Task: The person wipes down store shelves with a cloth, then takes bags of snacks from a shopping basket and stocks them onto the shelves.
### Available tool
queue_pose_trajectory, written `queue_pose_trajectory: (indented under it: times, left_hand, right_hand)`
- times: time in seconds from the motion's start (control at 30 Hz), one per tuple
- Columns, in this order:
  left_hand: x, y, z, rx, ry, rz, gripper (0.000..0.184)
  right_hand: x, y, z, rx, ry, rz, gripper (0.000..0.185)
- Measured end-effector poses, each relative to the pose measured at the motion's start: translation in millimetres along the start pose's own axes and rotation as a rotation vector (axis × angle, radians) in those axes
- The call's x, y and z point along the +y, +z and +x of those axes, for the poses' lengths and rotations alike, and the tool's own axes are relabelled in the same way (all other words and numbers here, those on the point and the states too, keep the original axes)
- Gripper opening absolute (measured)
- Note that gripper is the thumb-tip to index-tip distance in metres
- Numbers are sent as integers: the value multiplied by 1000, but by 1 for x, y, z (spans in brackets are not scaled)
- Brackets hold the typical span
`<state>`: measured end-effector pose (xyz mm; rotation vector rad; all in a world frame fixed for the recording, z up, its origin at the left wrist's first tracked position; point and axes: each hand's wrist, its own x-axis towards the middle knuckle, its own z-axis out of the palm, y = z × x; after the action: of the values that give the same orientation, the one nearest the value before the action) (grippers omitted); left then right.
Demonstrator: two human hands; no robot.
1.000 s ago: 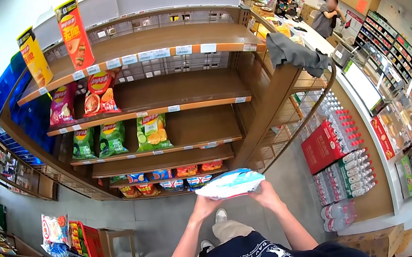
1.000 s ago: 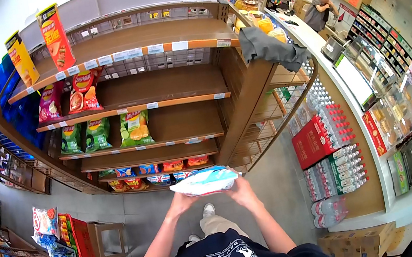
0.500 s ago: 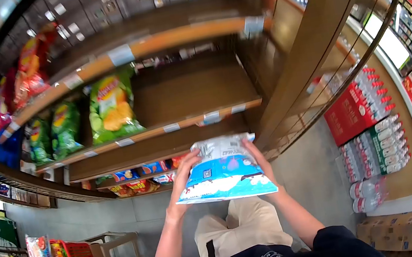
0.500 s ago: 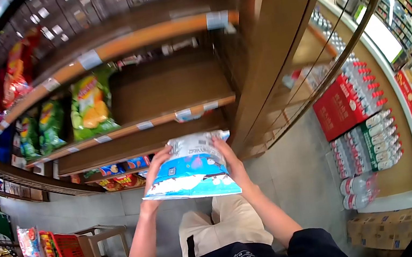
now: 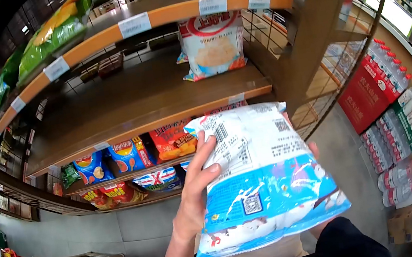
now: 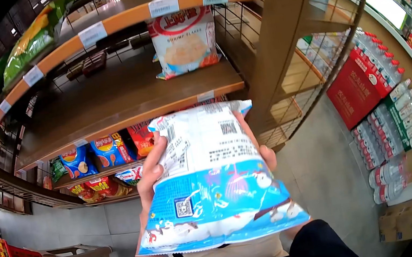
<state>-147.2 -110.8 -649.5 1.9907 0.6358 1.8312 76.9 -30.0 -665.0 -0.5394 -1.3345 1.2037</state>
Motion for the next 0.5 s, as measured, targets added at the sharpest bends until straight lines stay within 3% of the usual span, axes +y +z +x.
queue_pose_trajectory:
  times: [0.1,0.23,0.33,0.4,0.43,0.47,0.5]
  left_hand:
    - [-1,-2,-2,58,46,-81,71]
    - [4,-13,49,2,135,93,70]
    - [6,-17,85,59,82,150,74]
    - [-10,-19,95,71,-70,105,69]
    - [-14,-16,97,79,-249,-94,64]
    - [-21,-20,105,59,-126,77,58]
    - [-18,-22,113,60,-143,72,56]
  right_hand:
    - [-4,-3,6,-20,-49,-32,42]
    - [-4,-12,34,-84,-145,-66,40]
    - [1,-17,64,-154,-227,-92,38]
    - [5,-15,90,-196,-290,-91,37]
    - [7,-9,101,-198,-328,-26,36]
    - [8,2,112,-151,-371,118,40]
    - [-4,14,123,-190,-412,112,37]
